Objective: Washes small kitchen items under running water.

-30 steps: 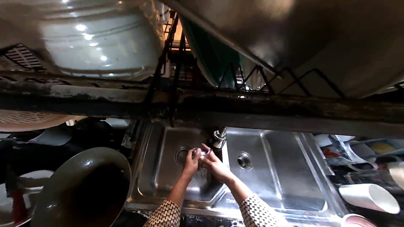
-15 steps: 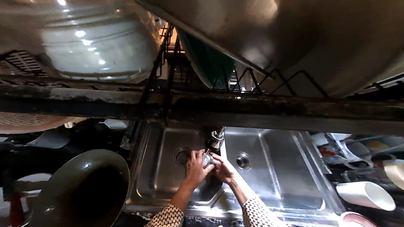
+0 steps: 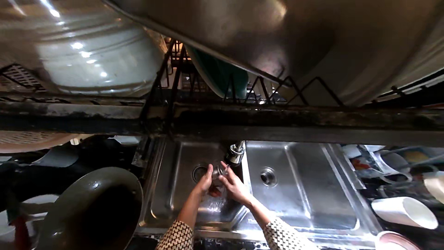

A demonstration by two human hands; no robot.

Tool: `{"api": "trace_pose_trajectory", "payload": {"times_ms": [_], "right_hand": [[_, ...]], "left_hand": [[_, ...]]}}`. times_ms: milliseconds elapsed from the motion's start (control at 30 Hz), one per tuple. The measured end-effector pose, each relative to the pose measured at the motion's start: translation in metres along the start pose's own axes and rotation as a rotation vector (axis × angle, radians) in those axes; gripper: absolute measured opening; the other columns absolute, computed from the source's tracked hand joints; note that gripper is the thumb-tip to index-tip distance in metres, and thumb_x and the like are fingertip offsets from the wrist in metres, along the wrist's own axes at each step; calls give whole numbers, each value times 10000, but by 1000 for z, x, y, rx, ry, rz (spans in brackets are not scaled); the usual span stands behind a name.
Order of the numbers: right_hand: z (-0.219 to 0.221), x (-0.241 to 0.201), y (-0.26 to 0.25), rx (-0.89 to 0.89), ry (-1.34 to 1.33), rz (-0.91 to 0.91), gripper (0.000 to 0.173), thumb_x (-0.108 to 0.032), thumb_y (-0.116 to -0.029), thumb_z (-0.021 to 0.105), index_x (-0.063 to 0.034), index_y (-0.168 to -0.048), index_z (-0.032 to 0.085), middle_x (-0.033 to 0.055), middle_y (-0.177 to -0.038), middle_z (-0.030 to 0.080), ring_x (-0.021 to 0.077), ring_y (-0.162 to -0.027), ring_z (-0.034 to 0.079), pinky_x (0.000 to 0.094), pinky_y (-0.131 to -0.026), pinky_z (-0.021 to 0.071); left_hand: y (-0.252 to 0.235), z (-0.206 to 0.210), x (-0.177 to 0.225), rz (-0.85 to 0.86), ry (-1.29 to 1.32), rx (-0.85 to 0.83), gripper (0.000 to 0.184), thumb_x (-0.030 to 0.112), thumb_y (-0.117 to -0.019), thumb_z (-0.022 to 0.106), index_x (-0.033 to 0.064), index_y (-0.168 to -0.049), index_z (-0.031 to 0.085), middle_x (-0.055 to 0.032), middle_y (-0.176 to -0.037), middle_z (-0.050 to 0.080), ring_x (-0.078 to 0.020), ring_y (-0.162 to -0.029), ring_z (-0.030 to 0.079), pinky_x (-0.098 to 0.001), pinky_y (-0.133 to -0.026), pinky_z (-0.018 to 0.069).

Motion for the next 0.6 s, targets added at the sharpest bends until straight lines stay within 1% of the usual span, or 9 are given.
{"api": "trace_pose_trajectory", "payload": {"times_ms": [67,133,200,267,300,333,400,500,600], "right_hand": [[-10,15,0,169,-360,151,515,-121,-1061,487,41,-1528,340,244,-1360,570,220,-1153,620,359,-1003,507],[-12,21,0,268,-622,252,457,-106,-1085,450,14,-1515,352,195,-1368,551,179,-1086,618,332,-911,529],[-6,16,1,222,-646,241,481,-162,-1095,435,-13,-1538,322,169,-1371,546,164,-1074,607,338,-892,522],[1,2,5,49,-372,156,579,-221,-1089,438,-13,-1589,232,212,-1463,511,218,-1269,572,389,-1087,463],[5,-5,7,-35,-125,105,632,-237,-1076,460,-9,-1604,200,226,-1422,557,259,-1289,578,448,-1159,399],[11,-12,11,-116,137,76,686,-265,-1071,491,-34,-1627,163,216,-1390,603,307,-1306,578,568,-1221,261],[21,-21,18,-210,548,38,775,-343,-1056,516,-98,-1655,89,179,-1378,633,335,-1349,553,723,-1205,11],[26,-24,21,-103,756,-24,802,-451,-1021,540,-155,-1658,153,186,-1393,594,355,-1367,514,755,-1177,-10],[25,-28,21,-42,732,-93,815,-431,-995,581,-131,-1649,198,170,-1514,511,334,-1445,442,750,-1181,2]], "left_hand": [[3,11,6,101,-158,-19,649,489,-1116,215,18,-1550,322,-252,-1295,614,-319,-1020,682,-471,-852,567],[1,15,12,223,-184,54,704,357,-1105,430,-43,-1599,126,-340,-1473,461,-395,-1264,592,-518,-1049,500],[2,16,13,255,-53,123,611,366,-1118,380,-36,-1560,253,-287,-1338,571,-311,-1065,676,-450,-911,572],[1,16,2,120,144,107,662,529,-1106,220,5,-1378,520,-162,-1005,692,-218,-758,679,-383,-690,583],[-2,17,-6,34,244,72,711,598,-1082,192,29,-1277,572,-122,-893,689,-203,-704,661,-374,-650,570],[-3,17,-10,-26,325,43,724,634,-1066,187,48,-1209,587,-102,-846,675,-200,-701,656,-377,-644,569],[-3,20,-12,-52,452,-21,681,625,-1067,192,78,-1149,588,-91,-856,671,-203,-750,670,-388,-668,577],[-1,27,-7,8,598,-125,600,554,-1088,183,130,-1037,604,-54,-813,681,-158,-733,680,-334,-652,577],[0,33,-3,59,639,-204,639,535,-1090,108,148,-988,607,-26,-786,690,-118,-716,680,-296,-648,575]]}}
Point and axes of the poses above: each hand's wrist, its own y-axis away from the middle knuckle, its own z-axis out of the palm, x = y × z, the point moved 9 cm from there along -y, towards the middle knuckle
